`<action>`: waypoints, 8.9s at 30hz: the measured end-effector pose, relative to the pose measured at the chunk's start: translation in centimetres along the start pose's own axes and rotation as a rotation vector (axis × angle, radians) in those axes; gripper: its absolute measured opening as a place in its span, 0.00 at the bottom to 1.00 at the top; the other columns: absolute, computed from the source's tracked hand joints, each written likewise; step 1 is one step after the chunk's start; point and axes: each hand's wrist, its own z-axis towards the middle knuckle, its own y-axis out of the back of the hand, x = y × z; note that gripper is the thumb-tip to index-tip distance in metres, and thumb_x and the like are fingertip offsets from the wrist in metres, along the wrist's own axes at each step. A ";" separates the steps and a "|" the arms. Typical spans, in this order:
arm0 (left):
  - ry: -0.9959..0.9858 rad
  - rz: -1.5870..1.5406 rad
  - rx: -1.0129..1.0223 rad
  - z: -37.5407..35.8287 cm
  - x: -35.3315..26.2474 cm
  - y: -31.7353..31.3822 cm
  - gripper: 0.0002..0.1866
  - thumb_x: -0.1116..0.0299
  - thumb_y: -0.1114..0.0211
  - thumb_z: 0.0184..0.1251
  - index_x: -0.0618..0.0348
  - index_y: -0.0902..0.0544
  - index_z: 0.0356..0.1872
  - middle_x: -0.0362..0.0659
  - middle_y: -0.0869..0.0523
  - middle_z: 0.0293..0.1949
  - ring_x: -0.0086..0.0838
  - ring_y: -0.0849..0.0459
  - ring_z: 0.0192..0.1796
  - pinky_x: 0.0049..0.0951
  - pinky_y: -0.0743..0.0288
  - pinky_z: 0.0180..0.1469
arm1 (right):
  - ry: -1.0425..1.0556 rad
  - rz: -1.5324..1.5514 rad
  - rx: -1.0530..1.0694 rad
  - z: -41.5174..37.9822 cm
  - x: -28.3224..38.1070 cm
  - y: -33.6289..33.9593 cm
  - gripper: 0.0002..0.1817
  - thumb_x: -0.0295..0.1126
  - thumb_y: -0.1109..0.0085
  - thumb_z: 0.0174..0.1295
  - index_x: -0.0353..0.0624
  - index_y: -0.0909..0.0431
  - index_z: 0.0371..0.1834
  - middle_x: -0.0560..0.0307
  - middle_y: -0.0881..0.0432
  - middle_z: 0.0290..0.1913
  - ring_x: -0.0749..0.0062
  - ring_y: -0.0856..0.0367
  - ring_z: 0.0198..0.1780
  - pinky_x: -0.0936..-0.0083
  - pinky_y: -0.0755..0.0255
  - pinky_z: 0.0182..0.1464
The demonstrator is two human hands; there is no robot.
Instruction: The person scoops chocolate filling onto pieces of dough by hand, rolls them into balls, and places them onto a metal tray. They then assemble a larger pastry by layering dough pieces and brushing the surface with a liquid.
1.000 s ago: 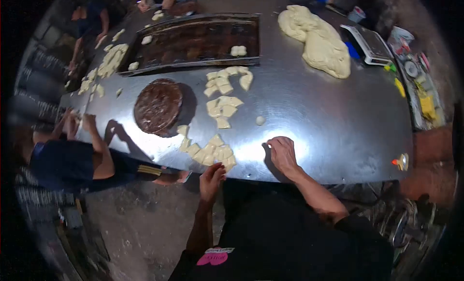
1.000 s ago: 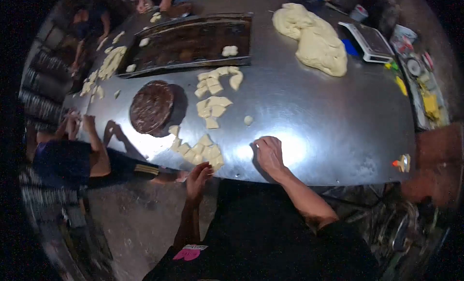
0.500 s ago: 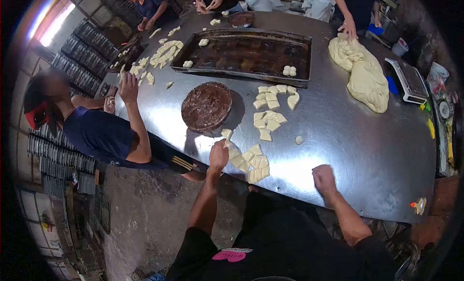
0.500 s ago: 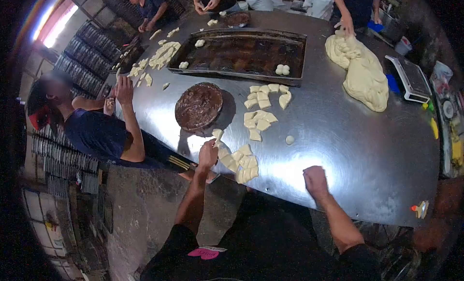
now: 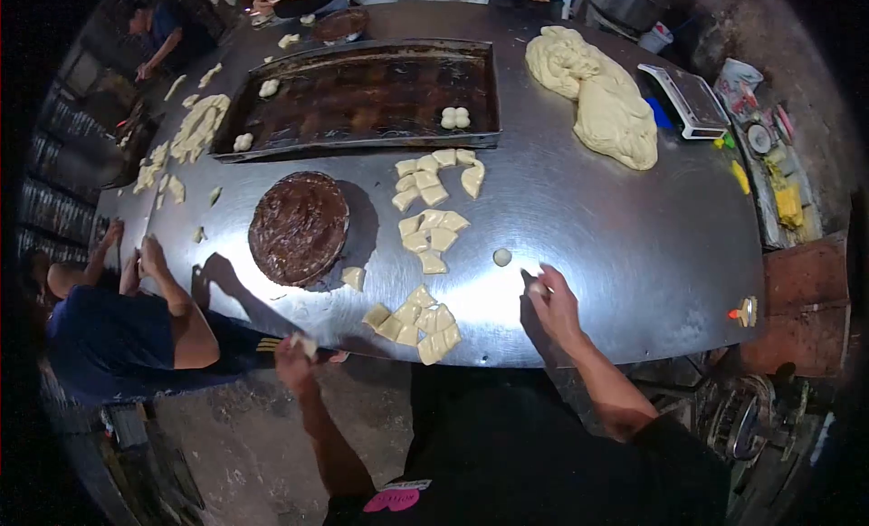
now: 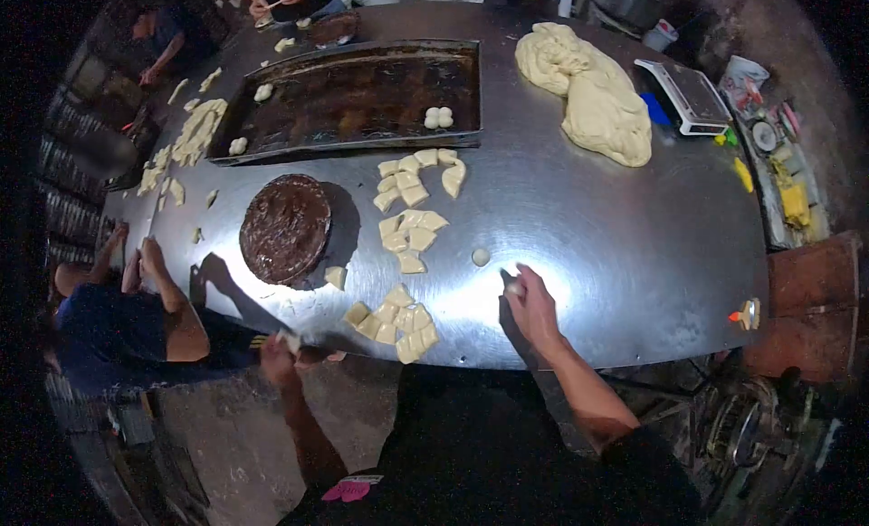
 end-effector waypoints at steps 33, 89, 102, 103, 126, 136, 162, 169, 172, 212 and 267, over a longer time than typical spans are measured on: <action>0.103 -0.183 0.601 -13.6 -12.7 -17.5 0.22 0.64 0.52 0.74 0.65 0.33 0.64 0.49 0.25 0.56 0.35 0.23 0.54 0.30 0.31 0.60 | -0.521 1.240 0.479 0.1 10.3 -8.9 0.25 0.26 0.45 0.65 0.40 0.38 0.66 0.52 0.22 0.48 0.71 0.22 0.45 0.75 0.27 0.47; 0.014 -0.337 -0.207 -3.5 -8.7 2.1 0.13 0.70 0.41 0.68 0.61 0.22 0.51 0.46 0.18 0.45 0.35 0.20 0.47 0.34 0.26 0.50 | 0.834 0.086 0.987 -3.1 24.2 -28.4 0.21 0.19 0.43 0.56 0.37 0.25 0.55 0.40 0.20 0.48 0.55 0.20 0.51 0.68 0.26 0.51; 0.194 -1.083 0.019 -12.8 -8.1 4.0 0.13 0.69 0.37 0.67 0.60 0.22 0.49 0.38 0.18 0.42 0.22 0.22 0.48 0.25 0.27 0.52 | 0.923 0.231 1.186 -7.7 22.0 -24.3 0.05 0.25 0.38 0.54 0.37 0.21 0.32 0.52 0.23 0.28 0.64 0.24 0.29 0.73 0.31 0.34; 0.166 -0.973 -0.056 -13.5 -8.0 3.6 0.14 0.69 0.37 0.66 0.61 0.23 0.51 0.39 0.18 0.43 0.22 0.21 0.48 0.26 0.26 0.52 | 0.911 0.238 1.154 -8.2 22.0 -23.5 0.04 0.24 0.39 0.55 0.36 0.21 0.33 0.50 0.21 0.30 0.63 0.23 0.31 0.72 0.30 0.35; 0.291 -1.044 0.260 -11.2 -12.8 -3.6 0.18 0.76 0.46 0.71 0.65 0.28 0.61 0.48 0.23 0.57 0.30 0.21 0.55 0.34 0.26 0.60 | 1.231 0.010 0.425 -4.6 22.2 -13.1 0.07 0.27 0.37 0.52 0.43 0.22 0.34 0.58 0.20 0.32 0.67 0.22 0.36 0.67 0.38 0.43; 0.320 -1.025 0.789 -2.0 -12.8 -4.5 0.18 0.75 0.47 0.71 0.72 0.28 0.58 0.52 0.21 0.53 0.33 0.20 0.53 0.33 0.24 0.56 | 1.029 -0.065 0.386 -0.2 23.9 -14.2 0.07 0.28 0.35 0.50 0.45 0.21 0.32 0.61 0.22 0.29 0.66 0.24 0.34 0.68 0.37 0.43; 0.323 -0.053 0.760 -18.6 -10.4 -17.2 0.17 0.66 0.42 0.69 0.68 0.22 0.52 0.48 0.16 0.46 0.32 0.18 0.49 0.28 0.26 0.52 | 0.380 -0.220 -0.152 -1.4 -4.2 5.1 0.06 0.24 0.45 0.50 0.42 0.19 0.31 0.50 0.21 0.27 0.52 0.22 0.34 0.60 0.31 0.42; -0.217 0.340 0.507 -12.9 -0.1 -11.2 0.14 0.69 0.38 0.65 0.69 0.20 0.46 0.44 0.16 0.34 0.27 0.20 0.37 0.27 0.25 0.43 | 0.522 -0.404 -0.173 1.5 -11.2 7.4 0.04 0.29 0.41 0.56 0.45 0.23 0.34 0.55 0.23 0.37 0.58 0.26 0.43 0.61 0.34 0.46; 0.124 0.129 0.474 -14.4 -4.2 -11.5 0.13 0.69 0.38 0.65 0.69 0.20 0.44 0.37 0.21 0.30 0.19 0.26 0.33 0.20 0.30 0.34 | 0.388 -0.211 -0.301 3.8 -8.3 3.5 0.04 0.26 0.44 0.56 0.43 0.23 0.34 0.52 0.23 0.36 0.55 0.27 0.43 0.62 0.35 0.47; -0.069 -0.068 0.909 -7.0 -11.2 -20.4 0.23 0.70 0.42 0.69 0.65 0.31 0.63 0.42 0.20 0.40 0.23 0.24 0.38 0.23 0.28 0.44 | 0.031 -0.390 -0.433 -1.9 -10.1 12.6 0.12 0.30 0.41 0.54 0.39 0.20 0.41 0.45 0.19 0.44 0.49 0.23 0.49 0.59 0.30 0.54; -0.250 0.383 0.947 -31.7 -22.8 -48.5 0.17 0.71 0.42 0.70 0.70 0.25 0.56 0.52 0.17 0.47 0.35 0.17 0.47 0.29 0.22 0.50 | -0.349 0.256 0.144 5.9 -32.1 52.9 0.12 0.39 0.41 0.60 0.43 0.20 0.40 0.52 0.19 0.34 0.72 0.19 0.40 0.71 0.25 0.44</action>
